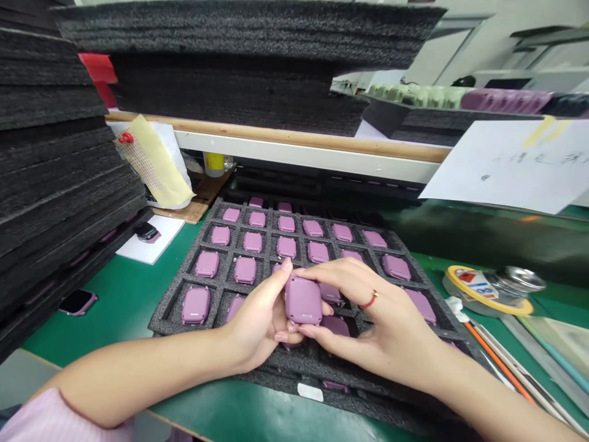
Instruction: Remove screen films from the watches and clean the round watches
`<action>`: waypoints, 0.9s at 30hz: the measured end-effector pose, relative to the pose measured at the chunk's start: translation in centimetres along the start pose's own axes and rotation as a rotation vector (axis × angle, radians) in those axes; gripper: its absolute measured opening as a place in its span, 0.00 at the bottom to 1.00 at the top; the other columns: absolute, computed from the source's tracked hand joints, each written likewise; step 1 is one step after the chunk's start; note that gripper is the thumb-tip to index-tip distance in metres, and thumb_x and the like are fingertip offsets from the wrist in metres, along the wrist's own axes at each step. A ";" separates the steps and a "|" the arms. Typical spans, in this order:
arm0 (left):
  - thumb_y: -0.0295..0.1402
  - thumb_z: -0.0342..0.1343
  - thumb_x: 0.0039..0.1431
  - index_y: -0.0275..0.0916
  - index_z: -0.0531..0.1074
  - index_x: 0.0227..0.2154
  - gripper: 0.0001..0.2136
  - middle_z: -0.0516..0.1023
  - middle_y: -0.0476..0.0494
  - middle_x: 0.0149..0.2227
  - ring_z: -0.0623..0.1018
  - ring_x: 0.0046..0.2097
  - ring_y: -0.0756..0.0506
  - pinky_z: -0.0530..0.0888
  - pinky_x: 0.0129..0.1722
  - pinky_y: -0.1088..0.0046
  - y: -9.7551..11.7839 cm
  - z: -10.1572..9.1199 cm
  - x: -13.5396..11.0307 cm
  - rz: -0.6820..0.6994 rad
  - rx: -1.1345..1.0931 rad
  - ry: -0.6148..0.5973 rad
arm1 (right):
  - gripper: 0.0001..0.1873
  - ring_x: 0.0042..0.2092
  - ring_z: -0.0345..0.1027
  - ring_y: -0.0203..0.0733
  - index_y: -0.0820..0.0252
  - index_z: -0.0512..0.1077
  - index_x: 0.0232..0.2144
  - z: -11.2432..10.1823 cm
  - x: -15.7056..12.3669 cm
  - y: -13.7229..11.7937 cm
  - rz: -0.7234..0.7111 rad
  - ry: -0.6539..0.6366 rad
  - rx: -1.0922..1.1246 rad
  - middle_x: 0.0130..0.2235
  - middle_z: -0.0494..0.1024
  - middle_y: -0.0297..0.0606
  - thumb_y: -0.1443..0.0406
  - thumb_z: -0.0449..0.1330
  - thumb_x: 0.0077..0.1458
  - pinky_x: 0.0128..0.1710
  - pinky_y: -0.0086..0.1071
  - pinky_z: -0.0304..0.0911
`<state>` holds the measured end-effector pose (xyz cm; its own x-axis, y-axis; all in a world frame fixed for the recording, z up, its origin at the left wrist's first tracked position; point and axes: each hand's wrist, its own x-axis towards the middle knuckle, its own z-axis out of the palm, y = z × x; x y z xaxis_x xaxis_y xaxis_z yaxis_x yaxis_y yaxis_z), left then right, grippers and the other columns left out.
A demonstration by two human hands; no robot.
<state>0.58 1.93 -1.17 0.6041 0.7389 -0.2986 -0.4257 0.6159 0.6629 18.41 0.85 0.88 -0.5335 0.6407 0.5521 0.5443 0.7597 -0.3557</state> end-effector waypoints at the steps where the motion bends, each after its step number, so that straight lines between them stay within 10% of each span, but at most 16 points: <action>1: 0.58 0.59 0.53 0.35 0.69 0.32 0.26 0.74 0.47 0.26 0.63 0.18 0.58 0.52 0.16 0.83 -0.1 -0.1 0.0 0.016 -0.004 -0.019 | 0.22 0.47 0.74 0.47 0.53 0.69 0.52 -0.3 0.5 0.4 0.018 -0.012 -0.012 0.46 0.80 0.40 0.63 0.66 0.55 0.48 0.42 0.70; 7: 0.50 0.60 0.57 0.39 0.63 0.30 0.19 0.78 0.44 0.31 0.63 0.19 0.57 0.58 0.17 0.81 -0.9 0.1 -0.4 0.067 0.344 -0.157 | 0.18 0.42 0.77 0.48 0.59 0.76 0.46 1.1 7.5 5.9 0.455 -0.050 -0.109 0.43 0.82 0.41 0.55 0.62 0.56 0.46 0.39 0.72; 18: 0.44 0.62 0.51 0.38 0.69 0.29 0.15 0.76 0.47 0.26 0.69 0.24 0.53 0.64 0.23 0.80 -1.9 -0.4 -0.4 -0.003 0.722 -0.251 | 0.19 0.54 0.70 0.48 0.58 0.69 0.55 13.7 19.2 10.5 0.436 -0.251 -0.273 0.58 0.71 0.45 0.58 0.59 0.65 0.54 0.50 0.67; 27: 0.40 0.62 0.52 0.36 0.71 0.30 0.11 0.77 0.48 0.26 0.64 0.21 0.56 0.59 0.19 0.83 -2.5 -1.0 0.0 0.050 0.672 -0.313 | 0.16 0.51 0.72 0.46 0.59 0.71 0.52 3.8 17.7 16.9 0.576 -0.588 -0.432 0.54 0.73 0.43 0.59 0.59 0.65 0.50 0.46 0.70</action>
<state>0.96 0.65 -3.53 0.8010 0.5877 -0.1142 -0.0142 0.2094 0.9777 15.70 25.42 1.74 -0.2837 0.9493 -0.1357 0.9582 0.2751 -0.0788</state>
